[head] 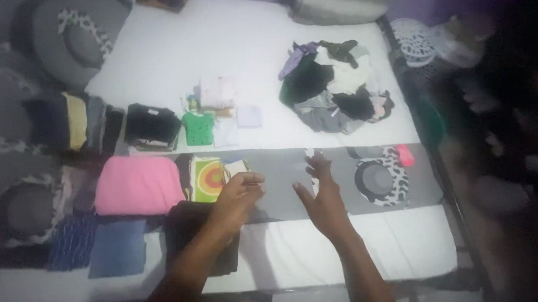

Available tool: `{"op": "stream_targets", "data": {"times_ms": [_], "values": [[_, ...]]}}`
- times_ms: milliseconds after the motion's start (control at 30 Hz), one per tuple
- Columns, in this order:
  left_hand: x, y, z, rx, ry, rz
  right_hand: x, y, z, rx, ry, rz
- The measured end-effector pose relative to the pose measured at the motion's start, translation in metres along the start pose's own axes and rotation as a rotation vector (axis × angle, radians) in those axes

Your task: Folding various items of clothing on a bed.

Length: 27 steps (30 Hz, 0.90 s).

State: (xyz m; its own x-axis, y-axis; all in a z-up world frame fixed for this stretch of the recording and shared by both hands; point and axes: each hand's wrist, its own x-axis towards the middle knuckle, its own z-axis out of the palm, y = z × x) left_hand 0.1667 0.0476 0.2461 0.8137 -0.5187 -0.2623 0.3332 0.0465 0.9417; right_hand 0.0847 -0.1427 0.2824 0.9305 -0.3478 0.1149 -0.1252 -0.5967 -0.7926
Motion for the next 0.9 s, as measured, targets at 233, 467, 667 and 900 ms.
{"op": "stream_targets", "data": {"times_ms": [233, 467, 667, 900], "values": [[-0.002, -0.023, -0.018, 0.146, -0.084, 0.050, -0.038, -0.043, -0.004, 0.003, 0.014, 0.182], [-0.024, -0.022, -0.032, 0.157, -0.086, 0.083, -0.050, -0.042, -0.008, -0.140, -0.012, 0.109], [-0.019, -0.026, -0.009, 0.162, -0.079, 0.059, -0.045, -0.028, -0.030, -0.084, -0.018, 0.145], [0.018, -0.024, 0.074, 0.110, -0.082, 0.093, -0.024, 0.039, -0.083, -0.013, -0.046, -0.011]]}}
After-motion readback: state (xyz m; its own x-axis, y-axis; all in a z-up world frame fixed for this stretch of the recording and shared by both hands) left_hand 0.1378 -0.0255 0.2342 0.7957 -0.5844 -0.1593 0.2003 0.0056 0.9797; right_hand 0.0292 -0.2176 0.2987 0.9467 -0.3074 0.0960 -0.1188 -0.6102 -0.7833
